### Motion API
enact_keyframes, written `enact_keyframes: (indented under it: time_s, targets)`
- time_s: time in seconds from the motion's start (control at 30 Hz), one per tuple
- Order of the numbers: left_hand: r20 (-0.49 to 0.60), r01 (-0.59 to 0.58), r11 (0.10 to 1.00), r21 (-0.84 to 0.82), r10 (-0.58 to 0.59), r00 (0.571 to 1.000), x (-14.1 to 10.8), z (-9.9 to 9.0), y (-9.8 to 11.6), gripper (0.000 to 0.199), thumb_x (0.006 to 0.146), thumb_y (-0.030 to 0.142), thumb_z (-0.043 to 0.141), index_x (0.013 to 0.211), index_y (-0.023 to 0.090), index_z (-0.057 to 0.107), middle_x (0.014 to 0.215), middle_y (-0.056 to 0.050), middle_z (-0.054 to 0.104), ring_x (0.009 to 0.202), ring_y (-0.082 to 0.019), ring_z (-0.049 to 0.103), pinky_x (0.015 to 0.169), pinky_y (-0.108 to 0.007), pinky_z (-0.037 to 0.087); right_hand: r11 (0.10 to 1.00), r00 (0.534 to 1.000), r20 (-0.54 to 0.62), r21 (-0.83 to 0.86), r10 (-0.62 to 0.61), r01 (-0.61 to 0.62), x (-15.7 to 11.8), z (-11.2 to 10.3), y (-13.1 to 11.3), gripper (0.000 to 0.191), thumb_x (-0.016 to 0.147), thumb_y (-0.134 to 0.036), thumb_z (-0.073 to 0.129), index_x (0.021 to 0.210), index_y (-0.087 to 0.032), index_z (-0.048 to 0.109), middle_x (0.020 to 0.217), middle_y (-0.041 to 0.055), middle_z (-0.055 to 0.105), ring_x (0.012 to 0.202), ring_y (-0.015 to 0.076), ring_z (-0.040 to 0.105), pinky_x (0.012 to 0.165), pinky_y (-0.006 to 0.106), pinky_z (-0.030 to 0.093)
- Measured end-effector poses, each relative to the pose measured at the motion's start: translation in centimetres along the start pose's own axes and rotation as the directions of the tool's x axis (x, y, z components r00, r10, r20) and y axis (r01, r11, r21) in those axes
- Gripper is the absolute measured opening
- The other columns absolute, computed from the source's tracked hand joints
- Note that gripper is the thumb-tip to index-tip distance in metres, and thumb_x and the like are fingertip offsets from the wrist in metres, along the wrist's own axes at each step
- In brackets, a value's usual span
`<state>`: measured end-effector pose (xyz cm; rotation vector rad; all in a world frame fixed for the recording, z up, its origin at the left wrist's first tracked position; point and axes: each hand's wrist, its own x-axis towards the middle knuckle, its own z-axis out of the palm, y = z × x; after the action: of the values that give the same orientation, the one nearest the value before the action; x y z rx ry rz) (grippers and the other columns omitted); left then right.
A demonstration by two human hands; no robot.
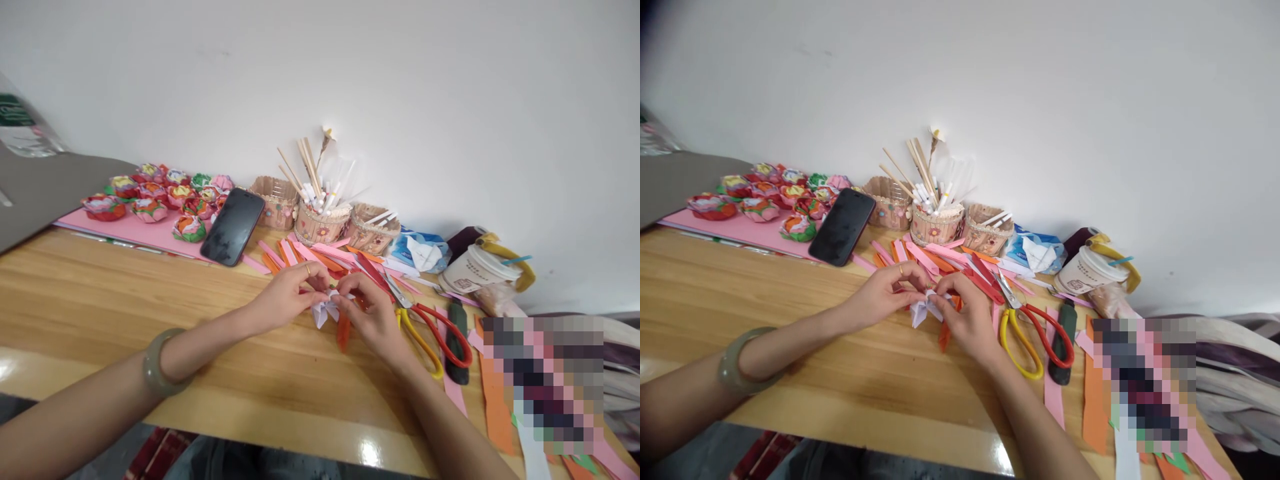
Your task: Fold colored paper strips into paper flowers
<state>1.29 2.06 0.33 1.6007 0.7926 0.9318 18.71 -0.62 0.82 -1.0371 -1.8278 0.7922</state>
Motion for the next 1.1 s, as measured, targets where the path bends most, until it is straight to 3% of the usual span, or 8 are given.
enact_keyframes:
  time_s: [0.1, 0.27, 0.57, 0.9, 1.0, 1.1]
  targets:
    - [0.083, 0.085, 0.993, -0.076, -0.078, 0.993, 0.1, -0.2, 0.2, 0.013, 0.068, 0.018, 0.063, 0.072, 0.016, 0.05, 0.071, 0.004, 0.051, 0.064, -0.01, 0.052, 0.063, -0.024, 0.044, 0.998, 0.998, 0.058, 0.056, 0.025, -0.028, 0.0, -0.1, 0.2, 0.01, 0.085, -0.024, 0.053, 0.076, -0.02, 0.052, 0.079, 0.0012, 0.053, 0.075, 0.0144, 0.052, 0.069, 0.027, 0.043]
    - [0.079, 0.137, 0.979, -0.152, -0.126, 0.989, 0.2, -0.1, -0.1, 0.019, 0.064, 0.021, 0.067, 0.071, 0.016, 0.049, 0.072, 0.003, 0.052, 0.067, -0.01, 0.053, 0.066, -0.026, 0.044, 0.978, 0.989, 0.05, 0.153, 0.137, -0.143, -0.1, 0.1, 0.2, 0.011, 0.082, -0.029, 0.059, 0.08, -0.021, 0.051, 0.077, -0.0011, 0.052, 0.069, 0.0125, 0.05, 0.062, 0.024, 0.042]
    - [0.082, 0.102, 0.984, -0.147, -0.091, 0.993, 0.1, 0.1, -0.2, 0.019, 0.069, 0.025, 0.063, 0.067, 0.016, 0.047, 0.07, 0.004, 0.05, 0.063, -0.009, 0.051, 0.062, -0.024, 0.042, 0.957, 0.983, 0.102, 0.231, 0.155, -0.175, 0.1, 0.0, 0.3, 0.015, 0.08, -0.032, 0.062, 0.079, -0.02, 0.053, 0.075, -0.0017, 0.051, 0.068, 0.0121, 0.049, 0.062, 0.024, 0.04]
    - [0.036, 0.097, 0.983, -0.157, -0.092, 0.995, 0.1, 0.1, -0.1, 0.011, 0.07, 0.019, 0.061, 0.074, 0.015, 0.052, 0.07, 0.004, 0.052, 0.064, -0.008, 0.052, 0.062, -0.023, 0.042, 0.991, 0.999, -0.028, -0.131, 0.033, -0.037, -0.3, 0.3, -0.7, 0.007, 0.083, -0.024, 0.054, 0.078, -0.02, 0.052, 0.075, 0.0006, 0.055, 0.07, 0.0141, 0.051, 0.066, 0.027, 0.042]
    - [0.024, 0.11, 0.98, -0.164, -0.107, 0.994, 0.1, 0.1, 0.3, 0.01, 0.068, 0.019, 0.062, 0.071, 0.015, 0.053, 0.068, 0.003, 0.053, 0.063, -0.009, 0.052, 0.062, -0.023, 0.043, 0.994, 0.995, -0.031, -0.047, 0.1, -0.101, -0.2, 0.3, -0.8, 0.008, 0.082, -0.027, 0.056, 0.079, -0.02, 0.054, 0.076, 0.0009, 0.056, 0.072, 0.0145, 0.053, 0.067, 0.027, 0.044]
    - [0.013, 0.11, 0.975, -0.193, -0.11, 0.994, 0.1, -0.1, 0.5, 0.012, 0.068, 0.02, 0.063, 0.069, 0.014, 0.052, 0.067, 0.003, 0.054, 0.061, -0.009, 0.053, 0.06, -0.023, 0.043, 0.966, 0.973, 0.07, 0.124, 0.219, -0.226, 0.0, 0.0, -0.7, 0.013, 0.078, -0.031, 0.061, 0.079, -0.019, 0.056, 0.078, 0.0007, 0.058, 0.074, 0.0146, 0.056, 0.069, 0.028, 0.046]
